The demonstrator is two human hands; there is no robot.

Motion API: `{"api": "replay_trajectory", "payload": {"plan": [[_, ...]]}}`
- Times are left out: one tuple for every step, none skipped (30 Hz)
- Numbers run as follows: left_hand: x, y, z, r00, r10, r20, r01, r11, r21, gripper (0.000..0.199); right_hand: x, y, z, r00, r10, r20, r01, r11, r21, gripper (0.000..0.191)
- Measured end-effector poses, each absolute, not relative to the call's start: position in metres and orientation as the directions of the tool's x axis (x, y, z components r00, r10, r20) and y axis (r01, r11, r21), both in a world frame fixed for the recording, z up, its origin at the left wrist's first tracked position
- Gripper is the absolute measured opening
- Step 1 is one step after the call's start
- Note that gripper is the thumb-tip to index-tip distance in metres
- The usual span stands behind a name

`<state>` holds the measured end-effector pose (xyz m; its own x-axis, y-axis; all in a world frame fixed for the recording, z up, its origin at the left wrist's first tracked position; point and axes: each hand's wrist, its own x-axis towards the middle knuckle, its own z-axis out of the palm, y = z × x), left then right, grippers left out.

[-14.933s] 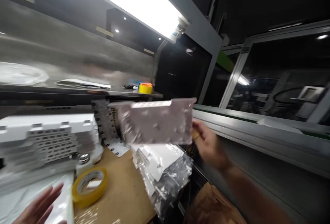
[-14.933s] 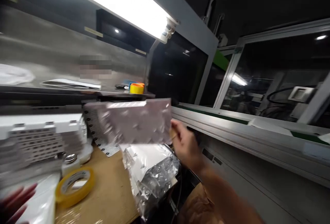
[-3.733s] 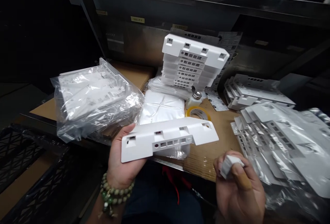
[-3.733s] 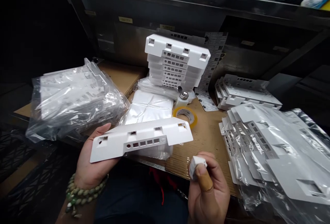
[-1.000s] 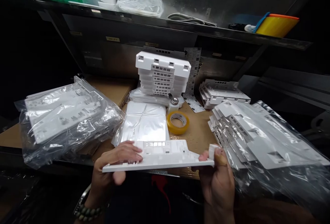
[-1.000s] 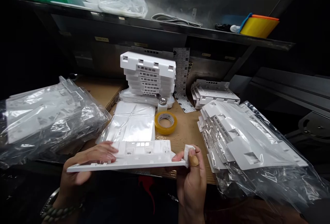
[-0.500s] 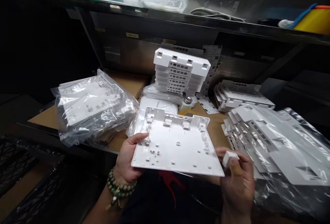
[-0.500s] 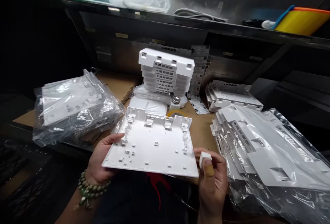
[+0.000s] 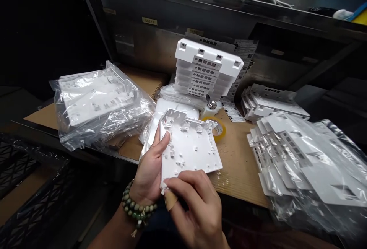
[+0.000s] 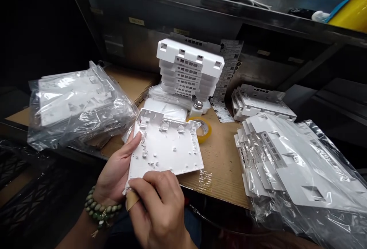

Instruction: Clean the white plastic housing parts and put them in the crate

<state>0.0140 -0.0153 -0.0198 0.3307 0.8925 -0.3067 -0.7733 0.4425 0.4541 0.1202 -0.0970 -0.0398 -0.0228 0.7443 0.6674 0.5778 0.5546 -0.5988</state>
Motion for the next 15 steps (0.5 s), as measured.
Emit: {"api": "replay_trajectory", "payload": {"plan": [[0.013,-0.016,-0.021,0.303,0.900,-0.313,-0.768,0.425,0.479,0.071,0.121,-0.097,-0.040,-0.024,0.748,0.663,0.586,0.548,-0.597,0.018],[0.012,-0.016,-0.021,0.292,0.905,-0.310,-0.765,0.416,0.492,0.070,0.122,-0.097,-0.040,-0.020,0.751,0.659,0.591,0.541,-0.598,0.019],[0.012,-0.017,-0.021,0.283,0.910,-0.302,-0.766,0.404,0.500,0.069,0.123,-0.097,-0.040,-0.011,0.752,0.659,0.594,0.535,-0.601,0.019],[0.012,-0.017,-0.021,0.272,0.916,-0.294,-0.769,0.391,0.506,0.069,0.122,-0.097,-0.040,0.000,0.750,0.661,0.595,0.532,-0.603,0.020],[0.012,-0.018,-0.020,0.262,0.921,-0.287,-0.772,0.379,0.511,0.070,0.120,-0.098,-0.039,0.005,0.746,0.666,0.593,0.534,-0.602,0.020],[0.013,-0.018,-0.019,0.249,0.927,-0.282,-0.775,0.365,0.516,0.071,0.118,-0.098,-0.039,0.002,0.740,0.672,0.590,0.542,-0.599,0.019],[0.013,-0.018,-0.018,0.243,0.929,-0.281,-0.775,0.360,0.520,0.072,0.116,-0.097,-0.039,-0.006,0.735,0.678,0.586,0.552,-0.593,0.018],[0.012,-0.017,-0.017,0.243,0.929,-0.279,-0.775,0.359,0.520,0.072,0.116,-0.097,-0.040,-0.014,0.732,0.681,0.586,0.558,-0.588,0.018],[0.010,-0.017,-0.017,0.250,0.928,-0.277,-0.776,0.363,0.516,0.071,0.117,-0.097,-0.041,-0.022,0.735,0.678,0.590,0.557,-0.585,0.018],[0.007,-0.015,-0.017,0.259,0.926,-0.273,-0.779,0.368,0.508,0.070,0.121,-0.097,-0.043,-0.020,0.745,0.667,0.600,0.543,-0.588,0.018],[0.002,-0.014,-0.018,0.266,0.927,-0.265,-0.786,0.367,0.498,0.069,0.128,-0.097,-0.045,0.000,0.759,0.651,0.612,0.514,-0.601,0.019],[-0.003,-0.012,-0.020,0.274,0.927,-0.255,-0.794,0.368,0.485,0.069,0.137,-0.097,-0.047,0.043,0.772,0.634,0.625,0.475,-0.620,0.020],[-0.010,-0.010,-0.022,0.288,0.926,-0.245,-0.803,0.373,0.464,0.069,0.150,-0.098,-0.050,0.107,0.774,0.624,0.637,0.429,-0.640,0.021],[-0.017,-0.008,-0.024,0.302,0.923,-0.237,-0.816,0.379,0.436,0.069,0.163,-0.099,-0.052,0.188,0.759,0.623,0.650,0.380,-0.658,0.021],[-0.024,-0.006,-0.026,0.322,0.920,-0.222,-0.832,0.387,0.398,0.069,0.178,-0.099,-0.055,0.276,0.726,0.630,0.665,0.329,-0.670,0.021]]}}
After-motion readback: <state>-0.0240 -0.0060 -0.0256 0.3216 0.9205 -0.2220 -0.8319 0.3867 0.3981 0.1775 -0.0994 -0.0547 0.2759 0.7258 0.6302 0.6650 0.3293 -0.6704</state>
